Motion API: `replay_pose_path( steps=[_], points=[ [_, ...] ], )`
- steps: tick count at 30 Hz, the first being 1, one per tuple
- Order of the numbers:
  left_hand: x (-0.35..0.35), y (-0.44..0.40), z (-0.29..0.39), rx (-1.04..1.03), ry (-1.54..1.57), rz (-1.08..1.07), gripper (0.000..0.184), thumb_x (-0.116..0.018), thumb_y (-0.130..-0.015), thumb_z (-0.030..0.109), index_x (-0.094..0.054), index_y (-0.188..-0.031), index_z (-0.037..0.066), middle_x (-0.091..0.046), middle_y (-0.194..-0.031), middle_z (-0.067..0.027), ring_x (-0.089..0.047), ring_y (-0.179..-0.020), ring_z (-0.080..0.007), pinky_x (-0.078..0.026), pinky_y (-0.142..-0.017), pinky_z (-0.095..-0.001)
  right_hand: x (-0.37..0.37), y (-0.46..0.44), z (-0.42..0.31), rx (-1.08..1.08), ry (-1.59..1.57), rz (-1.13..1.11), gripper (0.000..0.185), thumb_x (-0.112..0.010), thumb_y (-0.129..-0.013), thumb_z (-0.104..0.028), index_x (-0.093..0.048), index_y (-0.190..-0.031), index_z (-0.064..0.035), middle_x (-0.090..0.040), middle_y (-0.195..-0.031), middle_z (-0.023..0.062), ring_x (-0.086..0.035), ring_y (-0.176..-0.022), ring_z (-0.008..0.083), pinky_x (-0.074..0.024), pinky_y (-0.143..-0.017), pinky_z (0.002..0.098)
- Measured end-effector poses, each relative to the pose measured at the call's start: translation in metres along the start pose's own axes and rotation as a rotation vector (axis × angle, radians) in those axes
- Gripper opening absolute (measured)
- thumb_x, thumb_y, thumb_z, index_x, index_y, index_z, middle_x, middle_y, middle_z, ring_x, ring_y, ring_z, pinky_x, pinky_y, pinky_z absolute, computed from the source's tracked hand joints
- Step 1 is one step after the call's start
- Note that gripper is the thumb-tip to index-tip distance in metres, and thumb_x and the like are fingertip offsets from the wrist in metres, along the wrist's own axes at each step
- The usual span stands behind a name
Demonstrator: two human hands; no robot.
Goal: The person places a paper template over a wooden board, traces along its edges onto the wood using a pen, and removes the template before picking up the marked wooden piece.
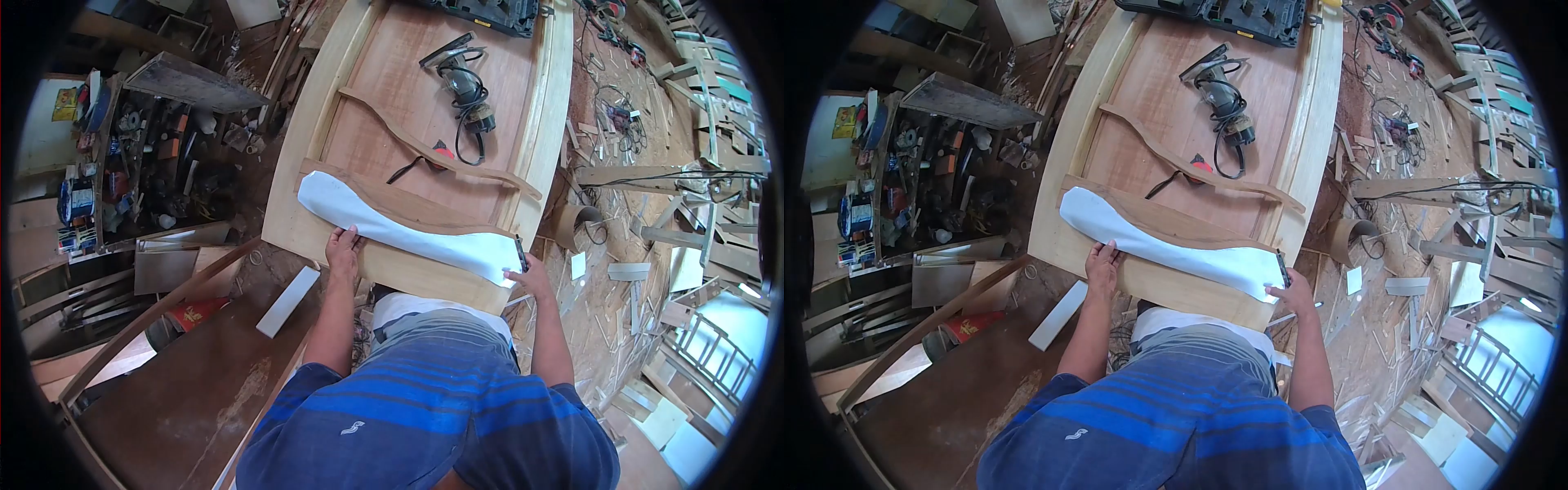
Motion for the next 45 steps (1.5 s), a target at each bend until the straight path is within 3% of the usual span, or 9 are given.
replay_pose_path(
  steps=[11,17,20,23,33,42,45],
  points=[
    [0.002,-0.002,0.000,0.013,0.007,-0.028,0.023,-0.072,-0.098,0.008,-0.056,-0.115,0.009,-0.068,-0.107,-0.0057,-0.070,-0.097,-0.0196,-0.062,-0.093,-0.0431,0.000,-0.005,0.019,0.038,0.014,0.041,0.049,-0.095,-0.068,-0.027,-0.071,-0.104,-0.0043,-0.056,-0.080,-0.0040,-0.051,-0.072,0.0105,-0.0449,-0.067,0.0297],
    [-0.001,0.002,0.002,0.008,0.008,-0.001,0.019,-0.070,-0.099,0.007,-0.060,-0.114,0.007,-0.070,-0.106,-0.0061,-0.071,-0.095,-0.0186,-0.063,-0.090,-0.0414,0.000,-0.001,0.012,0.021,0.011,0.038,0.046,-0.095,-0.068,-0.027,-0.070,-0.101,-0.0057,-0.057,-0.080,-0.0043,-0.050,-0.071,0.0095,-0.0442,-0.067,0.0287],
    [0.000,0.001,0.001,0.005,0.007,0.000,0.020,-0.069,-0.099,0.006,-0.059,-0.116,0.006,-0.069,-0.108,-0.0067,-0.071,-0.096,-0.0195,-0.063,-0.090,-0.0416,0.001,-0.002,0.013,-0.024,0.021,0.008,0.053,-0.095,-0.069,-0.027,-0.071,-0.111,-0.0048,-0.063,-0.089,-0.0040,-0.054,-0.078,0.0092,-0.0462,-0.072,0.0276],
    [0.001,-0.001,0.000,0.005,0.025,-0.018,0.021,-0.069,-0.099,0.005,-0.058,-0.118,0.005,-0.069,-0.110,-0.0077,-0.071,-0.098,-0.0211,-0.063,-0.091,-0.0417,0.001,0.000,0.009,0.017,0.019,0.041,0.047,-0.095,-0.068,-0.024,-0.071,-0.103,-0.0045,-0.059,-0.083,-0.0036,-0.052,-0.073,0.0104,-0.0459,-0.069,0.0289],
    [0.001,-0.001,0.000,0.010,0.021,-0.010,0.023,-0.071,-0.099,0.008,-0.060,-0.118,0.006,-0.070,-0.107,-0.0072,-0.072,-0.097,-0.0209,-0.062,-0.092,-0.0422,0.000,-0.002,0.011,0.006,0.027,0.035,0.051,-0.095,-0.068,-0.023,-0.071,-0.109,-0.0029,-0.060,-0.083,-0.0034,-0.054,-0.074,0.0106,-0.0468,-0.070,0.0286],
    [-0.003,0.004,0.016,-0.037,-0.141,0.140,0.029,-0.072,-0.098,0.012,-0.058,-0.122,0.002,-0.070,-0.106,-0.0071,-0.072,-0.091,-0.0169,-0.064,-0.077,-0.0322,0.000,-0.004,0.013,0.017,-0.004,0.018,0.052,-0.096,-0.067,-0.024,-0.070,-0.108,-0.0033,-0.057,-0.083,-0.0047,-0.051,-0.073,0.0093,-0.0454,-0.069,0.0274],
    [0.008,0.001,0.027,-0.146,-0.361,0.257,0.036,-0.074,-0.097,0.014,-0.056,-0.125,0.001,-0.067,-0.116,-0.0144,-0.071,-0.101,-0.0227,-0.063,-0.084,-0.0370,0.001,-0.005,0.013,0.028,-0.008,0.036,0.052,-0.096,-0.068,-0.022,-0.070,-0.109,-0.0032,-0.059,-0.086,-0.0042,-0.052,-0.075,0.0088,-0.0461,-0.071,0.0268]
  ],
)
Point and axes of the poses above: each hand's wrist, its own y-axis away from the middle knuckle, its own x-axis out of the back of the hand, z = x × y, the point moved 4 cm from there along -y, towards the middle knuckle
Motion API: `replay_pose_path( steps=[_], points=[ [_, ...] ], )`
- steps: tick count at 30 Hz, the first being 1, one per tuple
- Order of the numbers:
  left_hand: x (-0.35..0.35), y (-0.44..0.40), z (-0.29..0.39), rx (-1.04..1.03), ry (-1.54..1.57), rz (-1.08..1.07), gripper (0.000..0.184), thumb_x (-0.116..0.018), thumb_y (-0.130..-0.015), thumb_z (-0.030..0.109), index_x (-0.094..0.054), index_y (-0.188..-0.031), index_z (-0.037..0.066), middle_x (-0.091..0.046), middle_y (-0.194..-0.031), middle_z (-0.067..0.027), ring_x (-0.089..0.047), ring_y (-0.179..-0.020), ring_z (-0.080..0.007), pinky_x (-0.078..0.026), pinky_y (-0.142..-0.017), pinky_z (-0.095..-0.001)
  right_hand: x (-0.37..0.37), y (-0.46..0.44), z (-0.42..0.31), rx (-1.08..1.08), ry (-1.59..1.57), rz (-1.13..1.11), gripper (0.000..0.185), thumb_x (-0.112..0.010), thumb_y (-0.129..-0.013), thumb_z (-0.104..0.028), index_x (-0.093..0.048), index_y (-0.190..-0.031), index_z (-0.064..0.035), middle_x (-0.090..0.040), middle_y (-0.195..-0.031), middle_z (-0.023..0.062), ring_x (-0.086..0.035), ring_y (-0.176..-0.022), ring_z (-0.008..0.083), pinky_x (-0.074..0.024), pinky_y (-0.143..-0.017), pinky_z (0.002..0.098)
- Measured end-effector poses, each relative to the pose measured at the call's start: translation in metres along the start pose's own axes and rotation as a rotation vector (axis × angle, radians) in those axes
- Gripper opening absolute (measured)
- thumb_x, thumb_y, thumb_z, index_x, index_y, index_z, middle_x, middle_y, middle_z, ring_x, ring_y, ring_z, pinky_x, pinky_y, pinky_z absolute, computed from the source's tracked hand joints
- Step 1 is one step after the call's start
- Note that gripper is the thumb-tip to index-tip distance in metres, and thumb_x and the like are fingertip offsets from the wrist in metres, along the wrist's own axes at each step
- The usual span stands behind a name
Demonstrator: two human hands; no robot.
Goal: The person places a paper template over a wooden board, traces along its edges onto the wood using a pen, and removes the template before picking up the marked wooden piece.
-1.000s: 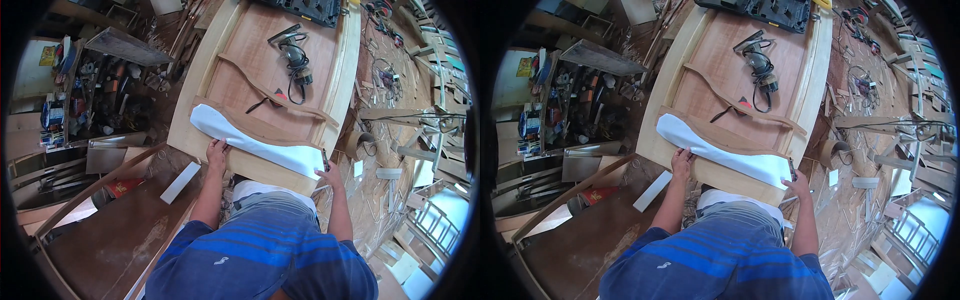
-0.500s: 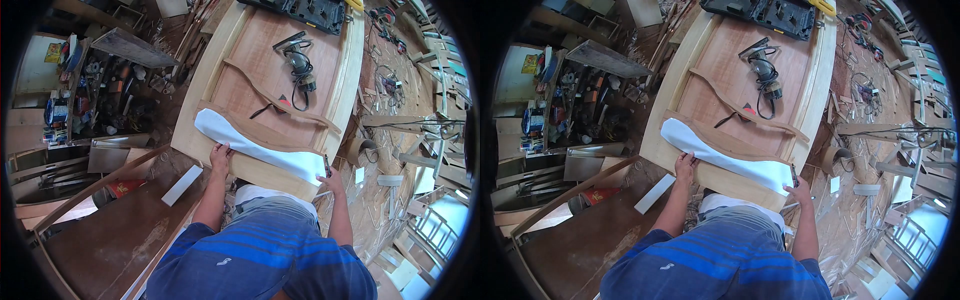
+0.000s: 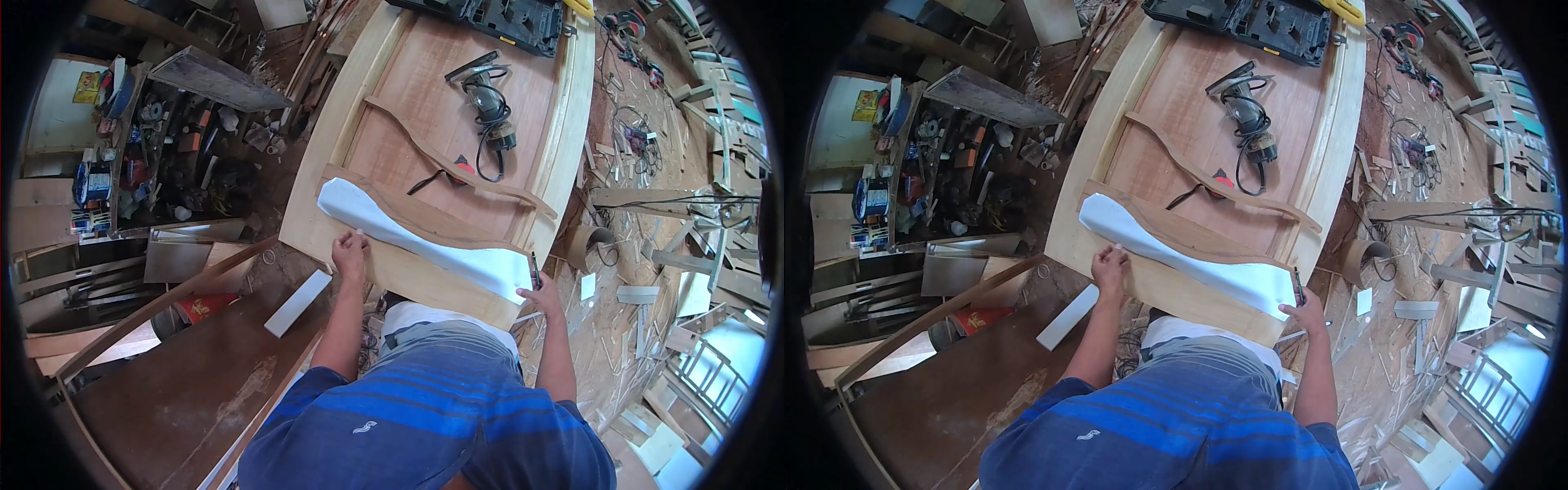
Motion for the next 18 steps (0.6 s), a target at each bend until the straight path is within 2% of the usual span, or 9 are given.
replay_pose_path(
  steps=[3,6,8,9,12,13,16,17,18],
  points=[
    [-0.003,0.027,0.053,-0.568,-0.675,0.231,0.048,-0.077,-0.092,0.016,-0.056,-0.132,0.000,-0.061,-0.133,-0.0216,-0.064,-0.121,-0.0322,-0.055,-0.101,-0.0474,0.003,0.003,-0.006,-0.012,-0.044,0.033,0.050,-0.094,-0.071,-0.019,-0.069,-0.112,-0.0026,-0.063,-0.091,-0.0025,-0.056,-0.080,0.0081,-0.0483,-0.075,0.0262],
    [-0.023,0.032,0.083,-1.002,-0.926,-0.023,0.060,-0.076,-0.091,0.023,-0.053,-0.142,0.000,-0.050,-0.151,-0.0243,-0.048,-0.141,-0.0393,-0.037,-0.117,-0.0563,0.011,0.009,-0.022,0.012,-0.093,0.134,0.043,-0.089,-0.078,-0.018,-0.069,-0.112,-0.0010,-0.064,-0.090,-0.0012,-0.058,-0.080,0.0088,-0.0493,-0.075,0.0265],
    [-0.034,0.024,0.085,-1.048,-1.083,-0.036,0.064,-0.072,-0.093,0.027,-0.050,-0.147,0.001,-0.046,-0.157,-0.0216,-0.042,-0.146,-0.0390,-0.031,-0.121,-0.0575,0.019,0.009,-0.043,0.013,-0.042,0.254,0.037,-0.085,-0.083,-0.019,-0.069,-0.110,-0.0002,-0.066,-0.089,-0.0002,-0.059,-0.081,0.0097,-0.0499,-0.075,0.0276],
    [-0.039,0.021,0.086,-1.070,-1.159,-0.043,0.066,-0.070,-0.094,0.030,-0.049,-0.150,0.001,-0.044,-0.160,-0.0203,-0.040,-0.149,-0.0388,-0.027,-0.123,-0.0582,0.023,0.008,-0.056,0.150,0.081,0.346,0.027,-0.073,-0.096,-0.024,-0.071,-0.107,0.0008,-0.068,-0.088,0.0035,-0.061,-0.082,0.0124,-0.0505,-0.076,0.0297],
    [-0.042,0.007,0.083,-0.989,-1.236,-0.053,0.070,-0.066,-0.096,0.035,-0.046,-0.154,0.002,-0.041,-0.163,-0.0179,-0.035,-0.153,-0.0362,-0.023,-0.126,-0.0589,0.016,-0.007,-0.099,0.193,0.016,0.404,0.031,-0.061,-0.103,-0.028,-0.072,-0.104,0.0015,-0.070,-0.090,0.0074,-0.064,-0.083,0.0161,-0.0511,-0.079,0.0328],
    [-0.042,0.006,0.084,-0.983,-1.234,-0.052,0.070,-0.066,-0.096,0.036,-0.046,-0.154,0.003,-0.041,-0.164,-0.0178,-0.035,-0.153,-0.0358,-0.023,-0.126,-0.0593,0.007,-0.011,-0.125,0.267,0.032,0.392,0.032,-0.058,-0.105,-0.027,-0.070,-0.106,0.0026,-0.073,-0.091,0.0132,-0.067,-0.082,0.0212,-0.0523,-0.079,0.0351],
    [-0.041,0.004,0.087,-0.966,-1.242,-0.047,0.072,-0.067,-0.095,0.037,-0.045,-0.155,0.004,-0.040,-0.164,-0.0173,-0.035,-0.154,-0.0349,-0.021,-0.126,-0.0603,-0.040,-0.042,-0.189,0.448,-0.029,0.314,0.036,-0.057,-0.107,-0.031,-0.073,-0.103,0.0009,-0.072,-0.093,0.0135,-0.068,-0.089,0.0217,-0.0507,-0.081,0.0337],
    [-0.041,0.003,0.087,-0.963,-1.253,-0.044,0.074,-0.067,-0.094,0.037,-0.044,-0.156,0.004,-0.040,-0.165,-0.0171,-0.034,-0.155,-0.0348,-0.020,-0.126,-0.0604,-0.061,-0.058,-0.205,0.556,-0.024,0.248,0.036,-0.060,-0.106,-0.032,-0.076,-0.106,0.0007,-0.073,-0.094,0.0116,-0.068,-0.085,0.0201,-0.0515,-0.077,0.0334],
    [-0.041,0.002,0.087,-0.959,-1.263,-0.042,0.075,-0.067,-0.094,0.038,-0.044,-0.157,0.005,-0.039,-0.165,-0.0168,-0.033,-0.155,-0.0347,-0.020,-0.127,-0.0604,-0.084,-0.066,-0.231,0.518,-0.101,0.146,0.035,-0.063,-0.105,-0.032,-0.076,-0.107,0.0006,-0.073,-0.093,0.0111,-0.068,-0.083,0.0201,-0.0523,-0.076,0.0326]
  ],
)
Point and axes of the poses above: each hand's wrist, its own y-axis away from the middle knuckle, its own x-axis out of the back of the hand, z = x × y, the point moved 4 cm from there along -y, towards the middle knuckle
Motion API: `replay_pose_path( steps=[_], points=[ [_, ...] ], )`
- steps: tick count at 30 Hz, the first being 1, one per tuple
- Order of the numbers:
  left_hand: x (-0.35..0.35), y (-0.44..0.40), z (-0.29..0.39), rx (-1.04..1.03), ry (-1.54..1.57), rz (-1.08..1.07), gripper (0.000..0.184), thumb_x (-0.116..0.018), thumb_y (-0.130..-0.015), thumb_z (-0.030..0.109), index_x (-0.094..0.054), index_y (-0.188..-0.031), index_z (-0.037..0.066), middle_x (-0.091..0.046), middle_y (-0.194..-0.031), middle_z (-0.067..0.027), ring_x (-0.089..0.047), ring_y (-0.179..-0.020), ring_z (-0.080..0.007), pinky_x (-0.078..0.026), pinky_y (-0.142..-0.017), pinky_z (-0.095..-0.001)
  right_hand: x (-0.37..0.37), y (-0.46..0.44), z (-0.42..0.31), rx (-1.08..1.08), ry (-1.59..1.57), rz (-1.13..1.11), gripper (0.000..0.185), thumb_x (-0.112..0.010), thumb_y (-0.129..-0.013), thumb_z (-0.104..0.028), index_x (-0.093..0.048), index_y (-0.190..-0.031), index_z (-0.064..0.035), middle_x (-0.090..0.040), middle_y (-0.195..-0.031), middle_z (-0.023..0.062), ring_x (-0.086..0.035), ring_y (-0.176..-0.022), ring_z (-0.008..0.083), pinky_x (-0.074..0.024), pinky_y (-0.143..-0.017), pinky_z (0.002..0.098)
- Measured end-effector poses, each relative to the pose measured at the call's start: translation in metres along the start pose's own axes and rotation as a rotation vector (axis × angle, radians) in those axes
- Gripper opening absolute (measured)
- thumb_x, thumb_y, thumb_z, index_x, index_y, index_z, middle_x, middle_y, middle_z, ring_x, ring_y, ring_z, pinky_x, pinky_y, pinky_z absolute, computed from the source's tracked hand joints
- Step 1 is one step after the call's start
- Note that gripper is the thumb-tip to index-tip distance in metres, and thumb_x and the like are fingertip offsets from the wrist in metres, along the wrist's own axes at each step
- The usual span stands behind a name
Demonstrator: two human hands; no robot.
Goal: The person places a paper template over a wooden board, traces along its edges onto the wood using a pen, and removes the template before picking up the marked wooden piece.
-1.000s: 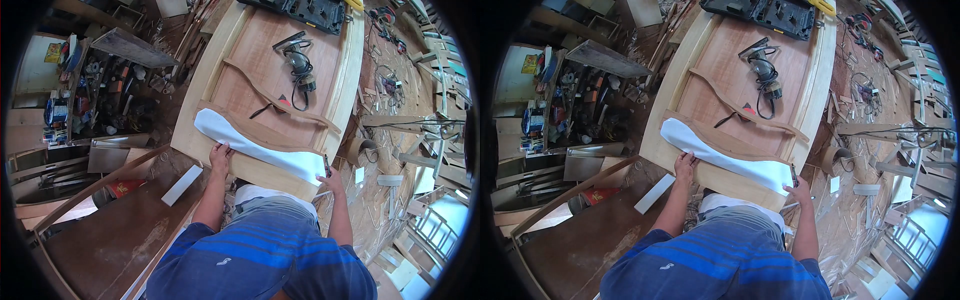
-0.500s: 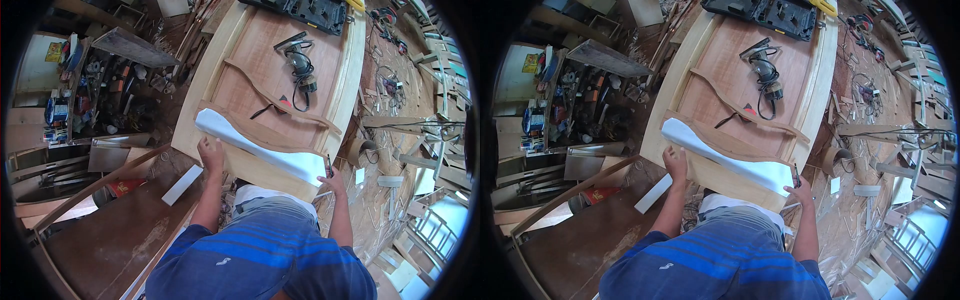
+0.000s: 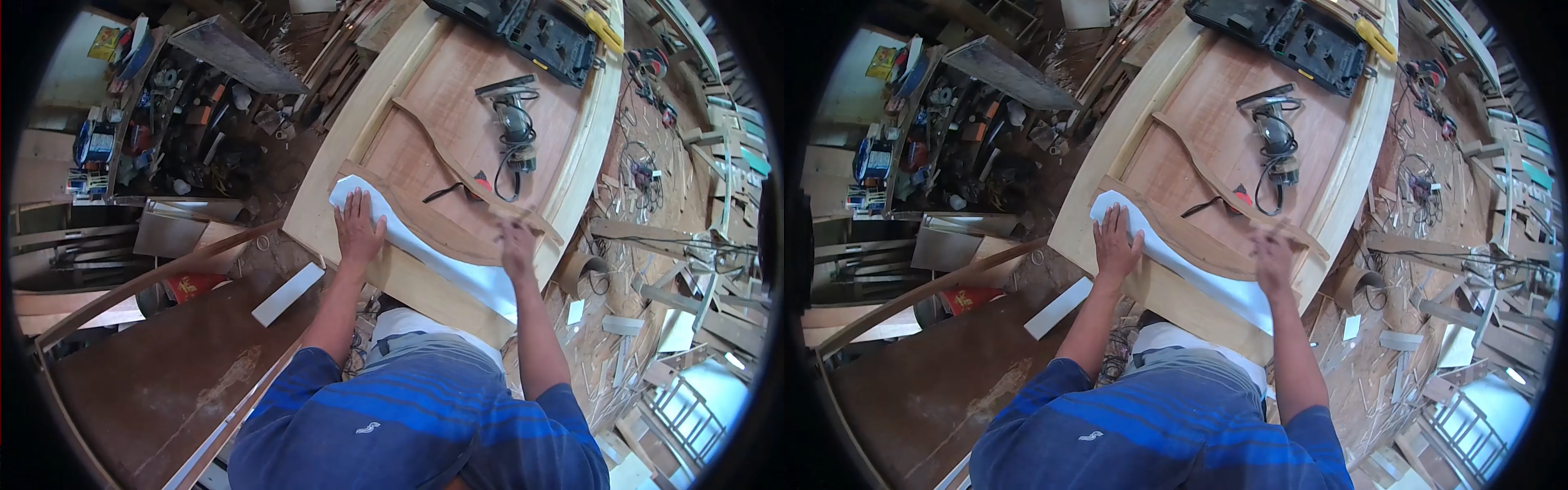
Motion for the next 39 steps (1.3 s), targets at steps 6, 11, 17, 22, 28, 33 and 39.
replay_pose_path(
  steps=[6,11,17,22,28,33,39],
  points=[
    [0.006,-0.006,-0.001,0.057,-0.024,-0.103,0.081,-0.066,-0.093,0.044,-0.038,-0.162,0.011,-0.033,-0.170,-0.0127,-0.027,-0.159,-0.0303,-0.012,-0.128,-0.0639,-0.140,-0.062,-0.075,0.295,0.115,-0.346,0.024,-0.074,-0.097,-0.025,-0.078,-0.107,-0.0037,-0.078,-0.093,0.0117,-0.072,-0.080,0.0202,-0.0561,-0.076,0.0305],
    [0.004,-0.008,-0.005,0.109,-0.001,-0.136,0.085,-0.069,-0.091,0.045,-0.036,-0.163,0.015,-0.029,-0.172,-0.0101,-0.024,-0.160,-0.0287,-0.011,-0.127,-0.0639,-0.216,-0.099,-0.073,0.310,0.061,-0.497,0.019,-0.073,-0.094,-0.018,-0.079,-0.107,-0.0061,-0.079,-0.097,0.0115,-0.075,-0.086,0.0213,-0.0571,-0.078,0.0332],
    [0.009,-0.017,-0.011,0.151,0.023,-0.236,0.092,-0.072,-0.090,0.047,-0.031,-0.166,0.016,-0.023,-0.174,-0.0080,-0.019,-0.161,-0.0266,-0.009,-0.127,-0.0677,-0.253,-0.122,-0.086,0.375,0.029,-0.564,0.021,-0.073,-0.093,-0.019,-0.079,-0.110,-0.0085,-0.079,-0.103,0.0112,-0.075,-0.087,0.0214,-0.0586,-0.080,0.0327],
    [0.017,-0.023,-0.012,0.153,0.038,-0.239,0.096,-0.077,-0.086,0.047,-0.032,-0.165,0.016,-0.027,-0.173,-0.0080,-0.023,-0.160,-0.0278,-0.010,-0.126,-0.0695,-0.268,-0.126,-0.088,0.364,0.129,-0.631,0.023,-0.074,-0.091,-0.022,-0.079,-0.109,-0.0093,-0.078,-0.100,0.0118,-0.074,-0.084,0.0205,-0.0589,-0.078,0.0329],
    [0.019,-0.025,-0.012,0.156,0.038,-0.241,0.098,-0.079,-0.085,0.047,-0.032,-0.164,0.016,-0.028,-0.172,-0.0080,-0.024,-0.160,-0.0281,-0.011,-0.125,-0.0702,-0.268,-0.128,-0.089,0.388,0.168,-0.647,0.022,-0.075,-0.090,-0.023,-0.080,-0.107,-0.0097,-0.077,-0.096,0.0130,-0.074,-0.083,0.0227,-0.0585,-0.077,0.0340],
    [0.017,-0.024,-0.012,0.166,0.037,-0.247,0.098,-0.079,-0.085,0.047,-0.031,-0.165,0.017,-0.027,-0.173,-0.0070,-0.023,-0.160,-0.0279,-0.011,-0.127,-0.0681,-0.268,-0.127,-0.088,0.401,0.146,-0.634,0.021,-0.073,-0.090,-0.021,-0.080,-0.105,-0.0088,-0.077,-0.094,0.0135,-0.074,-0.085,0.0250,-0.0583,-0.079,0.0359],
    [0.016,-0.025,-0.013,0.161,0.030,-0.258,0.096,-0.078,-0.087,0.048,-0.031,-0.165,0.015,-0.026,-0.173,-0.0073,-0.022,-0.160,-0.0282,-0.011,-0.125,-0.0709,-0.258,-0.129,-0.084,0.481,0.308,-0.711,0.020,-0.075,-0.089,-0.020,-0.080,-0.104,-0.0076,-0.077,-0.096,0.0133,-0.074,-0.087,0.0251,-0.0580,-0.079,0.0352]
  ],
)
Point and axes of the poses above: each hand's wrist, its own y-axis away from the middle knuckle, its own x-axis out of the back of the hand, z = x × y, the point moved 4 cm from there along -y, towards the middle knuckle
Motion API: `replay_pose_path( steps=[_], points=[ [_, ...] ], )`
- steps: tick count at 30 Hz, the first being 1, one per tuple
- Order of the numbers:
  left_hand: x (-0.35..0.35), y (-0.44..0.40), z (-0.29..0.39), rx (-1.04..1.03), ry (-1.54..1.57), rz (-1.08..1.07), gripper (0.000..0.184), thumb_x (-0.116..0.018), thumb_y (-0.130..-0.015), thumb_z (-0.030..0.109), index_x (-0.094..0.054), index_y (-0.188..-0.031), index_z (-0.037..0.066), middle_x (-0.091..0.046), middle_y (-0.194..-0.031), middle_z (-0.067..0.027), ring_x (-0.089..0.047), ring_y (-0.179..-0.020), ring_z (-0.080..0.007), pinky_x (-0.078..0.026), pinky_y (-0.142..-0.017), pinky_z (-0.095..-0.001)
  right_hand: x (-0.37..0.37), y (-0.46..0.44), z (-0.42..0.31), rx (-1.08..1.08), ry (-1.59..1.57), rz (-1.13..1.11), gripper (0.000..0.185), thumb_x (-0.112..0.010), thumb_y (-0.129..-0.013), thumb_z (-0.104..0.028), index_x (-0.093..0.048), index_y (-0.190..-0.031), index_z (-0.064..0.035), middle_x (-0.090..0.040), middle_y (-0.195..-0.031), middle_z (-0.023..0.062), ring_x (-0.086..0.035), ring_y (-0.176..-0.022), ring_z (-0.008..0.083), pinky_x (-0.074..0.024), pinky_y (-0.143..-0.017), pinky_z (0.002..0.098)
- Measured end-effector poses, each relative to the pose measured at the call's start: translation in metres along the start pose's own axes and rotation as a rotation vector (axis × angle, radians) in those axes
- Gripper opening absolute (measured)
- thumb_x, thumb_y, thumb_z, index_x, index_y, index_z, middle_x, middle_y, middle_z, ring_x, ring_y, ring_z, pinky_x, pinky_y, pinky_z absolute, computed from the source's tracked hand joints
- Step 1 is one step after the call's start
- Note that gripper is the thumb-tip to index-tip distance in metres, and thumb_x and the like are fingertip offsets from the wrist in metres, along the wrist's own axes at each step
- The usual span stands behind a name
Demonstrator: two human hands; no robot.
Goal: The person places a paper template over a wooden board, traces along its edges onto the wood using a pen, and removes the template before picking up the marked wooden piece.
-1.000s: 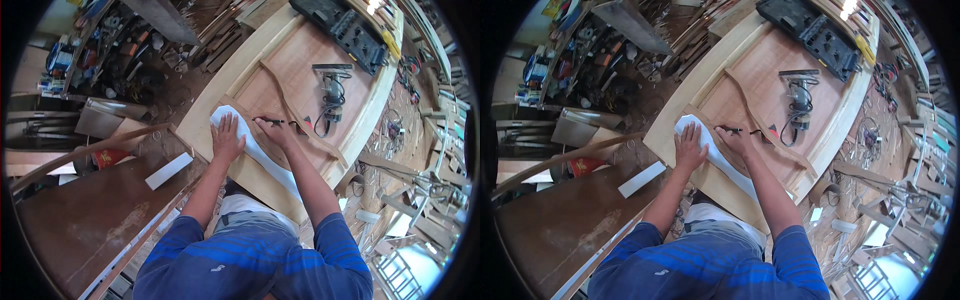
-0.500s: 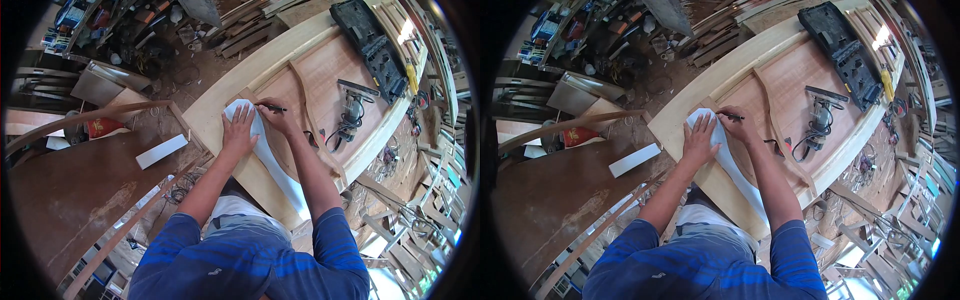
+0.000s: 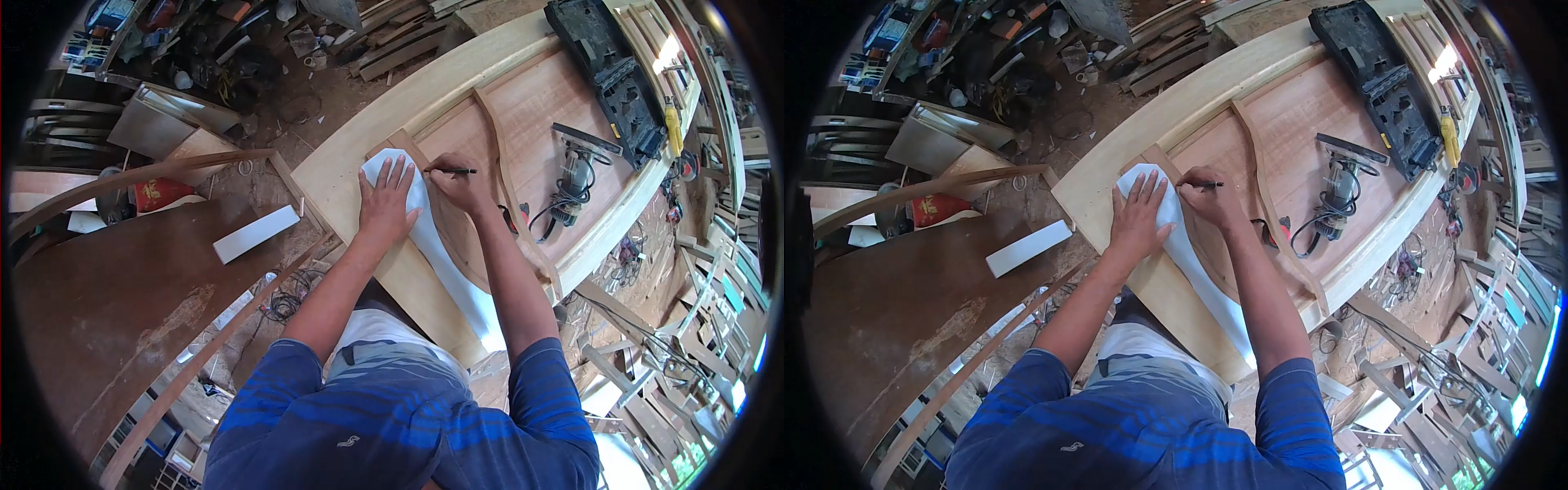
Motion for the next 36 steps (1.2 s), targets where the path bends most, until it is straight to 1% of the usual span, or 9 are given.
replay_pose_path(
  steps=[6,9,12,18,21,27,30,33,36],
  points=[
    [-0.003,0.000,-0.001,-0.005,0.002,0.008,0.096,-0.078,-0.087,0.048,-0.031,-0.165,0.016,-0.027,-0.173,-0.0072,-0.023,-0.160,-0.0278,-0.011,-0.125,-0.0706,-0.004,-0.001,-0.008,-0.009,-0.171,0.107,0.019,-0.072,-0.088,-0.017,-0.080,-0.102,-0.0069,-0.077,-0.097,0.0122,-0.073,-0.087,0.0259,-0.0578,-0.079,0.0357],
    [-0.003,0.000,0.000,-0.005,-0.012,0.018,0.096,-0.078,-0.086,0.048,-0.032,-0.165,0.016,-0.028,-0.172,-0.0074,-0.024,-0.160,-0.0279,-0.013,-0.125,-0.0705,-0.001,-0.003,-0.014,-0.008,-0.114,0.076,0.019,-0.073,-0.088,-0.018,-0.081,-0.103,-0.0073,-0.077,-0.098,0.0122,-0.073,-0.088,0.0261,-0.0579,-0.080,0.0357],
    [0.001,0.001,0.000,0.007,-0.002,-0.010,0.096,-0.077,-0.087,0.047,-0.030,-0.166,0.017,-0.025,-0.173,-0.0067,-0.021,-0.161,-0.0273,-0.010,-0.128,-0.0667,-0.002,-0.001,-0.003,0.020,-0.050,0.033,0.019,-0.075,-0.088,-0.018,-0.081,-0.102,-0.0072,-0.077,-0.096,0.0128,-0.073,-0.088,0.0266,-0.0580,-0.081,0.0357],
    [0.000,0.000,-0.001,0.006,0.000,-0.005,0.096,-0.077,-0.087,0.047,-0.030,-0.165,0.017,-0.025,-0.173,-0.0066,-0.021,-0.161,-0.0270,-0.010,-0.128,-0.0669,-0.001,-0.001,-0.013,-0.022,-0.119,0.077,0.019,-0.073,-0.087,-0.017,-0.081,-0.101,-0.0066,-0.077,-0.094,0.0138,-0.073,-0.088,0.0270,-0.0583,-0.081,0.0360],
    [0.000,0.000,-0.001,0.010,-0.003,-0.008,0.096,-0.077,-0.087,0.047,-0.031,-0.165,0.017,-0.025,-0.173,-0.0064,-0.022,-0.160,-0.0268,-0.010,-0.127,-0.0670,-0.002,-0.002,-0.005,0.025,-0.021,0.025,0.021,-0.074,-0.088,-0.018,-0.081,-0.104,-0.0069,-0.077,-0.095,0.0146,-0.074,-0.088,0.0267,-0.0585,-0.081,0.0358],
    [-0.002,0.001,-0.002,0.006,0.002,0.008,0.096,-0.077,-0.086,0.047,-0.031,-0.165,0.017,-0.025,-0.174,-0.0061,-0.022,-0.160,-0.0265,-0.011,-0.127,-0.0673,-0.002,-0.005,-0.017,0.022,-0.097,0.094,0.020,-0.073,-0.087,-0.017,-0.080,-0.101,-0.0050,-0.077,-0.094,0.0152,-0.074,-0.086,0.0276,-0.0589,-0.080,0.0366],
    [-0.002,0.001,-0.002,-0.001,-0.007,0.011,0.096,-0.077,-0.086,0.047,-0.031,-0.165,0.017,-0.025,-0.173,-0.0067,-0.022,-0.160,-0.0271,-0.011,-0.127,-0.0672,-0.002,-0.002,-0.007,0.005,-0.048,0.027,0.020,-0.073,-0.087,-0.017,-0.080,-0.100,-0.0045,-0.077,-0.096,0.0155,-0.074,-0.088,0.0274,-0.0591,-0.081,0.0364],
    [-0.002,0.002,-0.002,-0.002,0.007,0.008,0.096,-0.075,-0.086,0.047,-0.030,-0.166,0.016,-0.025,-0.174,-0.0080,-0.021,-0.161,-0.0288,-0.011,-0.127,-0.0672,-0.002,0.002,-0.004,-0.021,-0.031,0.017,0.020,-0.072,-0.086,-0.017,-0.080,-0.099,-0.0037,-0.077,-0.096,0.0159,-0.074,-0.089,0.0269,-0.0591,-0.079,0.0363],
    [-0.007,0.002,0.000,-0.005,-0.008,0.031,0.095,-0.072,-0.086,0.046,-0.030,-0.166,0.015,-0.023,-0.174,-0.0094,-0.019,-0.161,-0.0305,-0.011,-0.127,-0.0674,0.002,0.003,-0.019,-0.004,-0.123,0.092,0.021,-0.071,-0.083,-0.017,-0.079,-0.096,-0.0024,-0.076,-0.095,0.0162,-0.073,-0.090,0.0265,-0.0584,-0.079,0.0361]
  ],
)
Point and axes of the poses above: each hand's wrist, its own y-axis away from the middle knuckle, its own x-axis out of the back of the hand, z = x × y, the point moved 4 cm from there along -y, towards the middle knuckle
